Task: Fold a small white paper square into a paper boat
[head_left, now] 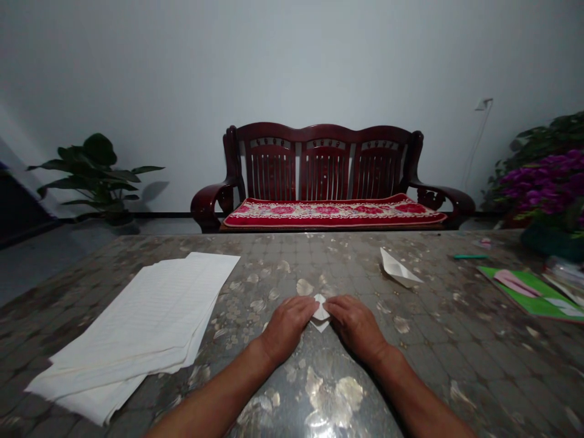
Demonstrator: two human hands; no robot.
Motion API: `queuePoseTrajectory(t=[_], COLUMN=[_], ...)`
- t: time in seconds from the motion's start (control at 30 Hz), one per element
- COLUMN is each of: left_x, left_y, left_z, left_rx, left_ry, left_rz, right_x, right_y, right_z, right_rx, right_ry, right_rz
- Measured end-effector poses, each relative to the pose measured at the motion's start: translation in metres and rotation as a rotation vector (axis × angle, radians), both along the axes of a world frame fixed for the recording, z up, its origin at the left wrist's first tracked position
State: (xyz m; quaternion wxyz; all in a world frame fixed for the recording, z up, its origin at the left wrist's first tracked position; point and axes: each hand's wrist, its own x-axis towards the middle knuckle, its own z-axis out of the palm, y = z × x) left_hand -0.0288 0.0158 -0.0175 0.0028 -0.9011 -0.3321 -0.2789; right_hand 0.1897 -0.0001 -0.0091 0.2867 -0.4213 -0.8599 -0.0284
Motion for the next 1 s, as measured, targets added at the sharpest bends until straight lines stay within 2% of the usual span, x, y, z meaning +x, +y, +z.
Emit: queuePoseTrajectory(t=[0.2, 0.37, 0.6, 0.8, 1.0], left_x=[-0.003, -0.005, -0.007, -0.014, -0.018], left_y=[-0.002, -0.003, -0.004, -0.014, -0.018], left_z=[0.011, 0.012, 0.004, 0.019, 0.024], left_rx=[0.044, -0.012, -0.115, -0.176, -0.189], left_ry=[0.199, 0.301, 0.165, 0.196, 0.234], left_rz=[-0.033, -0.038, -0.063, -0.101, -0.115], right_x=[-0.003, -0.007, -0.013, -0.013, -0.014], right_y=[-0.004, -0.007, -0.013, -0.015, -0.014], right_z=[0.006, 0.014, 0.024, 0.025, 0.021], right_rx=[0.002, -0.108, -0.187, -0.279, -0.276], right_ry=[-0.062, -0.104, -0.114, -0.084, -0.089], right_rz=[0.024, 0.023, 0.019, 0.047, -0.001])
